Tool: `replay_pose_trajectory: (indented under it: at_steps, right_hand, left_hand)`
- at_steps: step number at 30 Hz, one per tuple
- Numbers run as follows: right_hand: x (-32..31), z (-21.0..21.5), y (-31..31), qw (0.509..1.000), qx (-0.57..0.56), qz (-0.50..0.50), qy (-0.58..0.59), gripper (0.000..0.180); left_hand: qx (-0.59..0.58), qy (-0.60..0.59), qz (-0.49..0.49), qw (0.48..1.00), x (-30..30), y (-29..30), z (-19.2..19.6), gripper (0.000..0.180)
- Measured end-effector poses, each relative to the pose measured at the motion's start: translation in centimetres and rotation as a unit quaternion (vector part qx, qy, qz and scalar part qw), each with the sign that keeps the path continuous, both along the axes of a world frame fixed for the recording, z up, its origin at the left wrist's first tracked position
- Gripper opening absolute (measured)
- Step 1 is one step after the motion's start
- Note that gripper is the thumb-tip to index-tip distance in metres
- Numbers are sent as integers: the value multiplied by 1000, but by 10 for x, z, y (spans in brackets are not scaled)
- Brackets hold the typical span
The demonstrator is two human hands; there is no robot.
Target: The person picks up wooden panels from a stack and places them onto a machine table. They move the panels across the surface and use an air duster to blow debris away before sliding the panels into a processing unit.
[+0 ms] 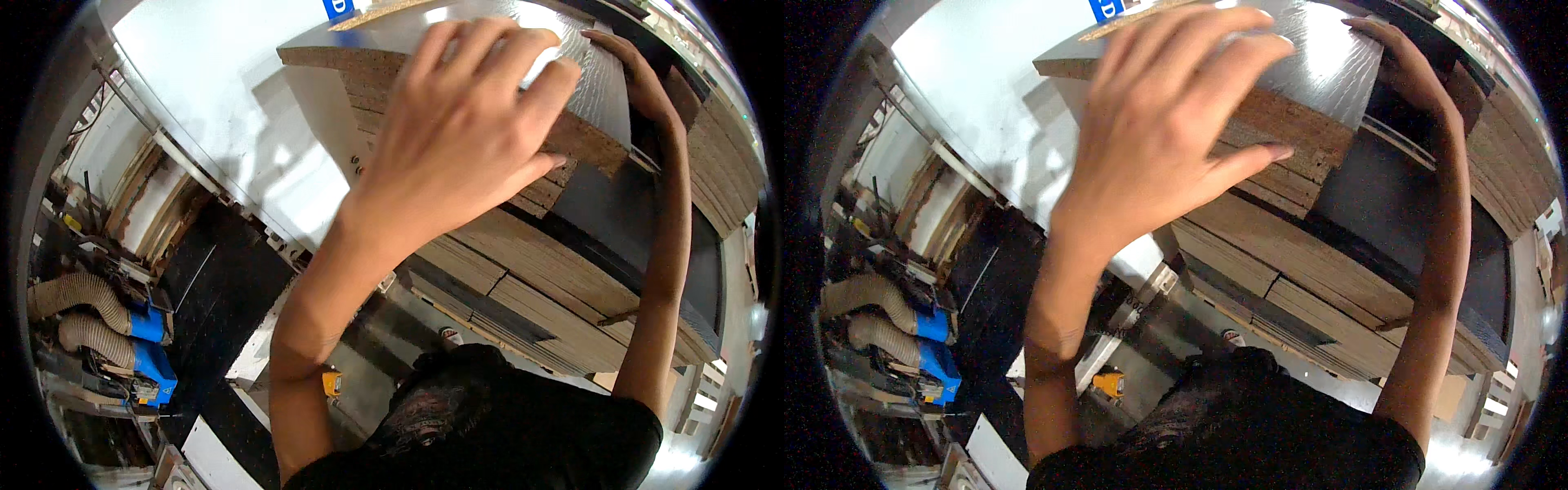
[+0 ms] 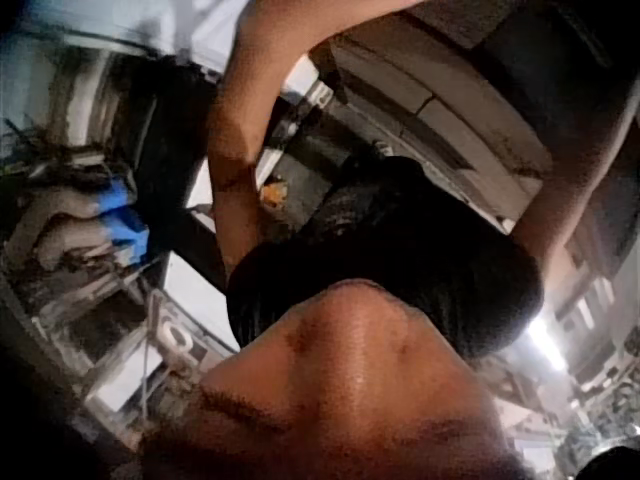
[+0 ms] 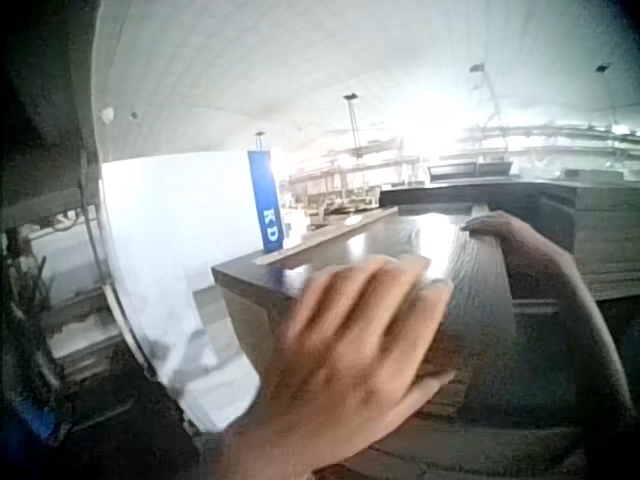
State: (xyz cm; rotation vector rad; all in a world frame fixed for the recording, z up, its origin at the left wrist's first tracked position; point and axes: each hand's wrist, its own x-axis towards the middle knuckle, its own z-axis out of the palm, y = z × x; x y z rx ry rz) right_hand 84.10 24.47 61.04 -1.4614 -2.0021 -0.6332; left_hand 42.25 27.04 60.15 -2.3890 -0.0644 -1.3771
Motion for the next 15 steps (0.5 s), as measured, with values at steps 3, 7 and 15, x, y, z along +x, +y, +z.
replay_pose_trajectory:
  at_steps: [3, 7, 15]
  right_hand:
    - [13, 8, 6, 997, 10, -52, -57, 66]
    - [13, 0, -3, 993, 10, -111, -38, 63]
    - [-24, 0, -62, 996, -37, 0, 85, 67]
  left_hand:
    - [26, -16, -27, 999, 33, 15, 0, 51]
    - [37, -55, -67, 996, 41, 26, -7, 55]
    - [-12, -48, -136, 989, -37, 31, -4, 53]
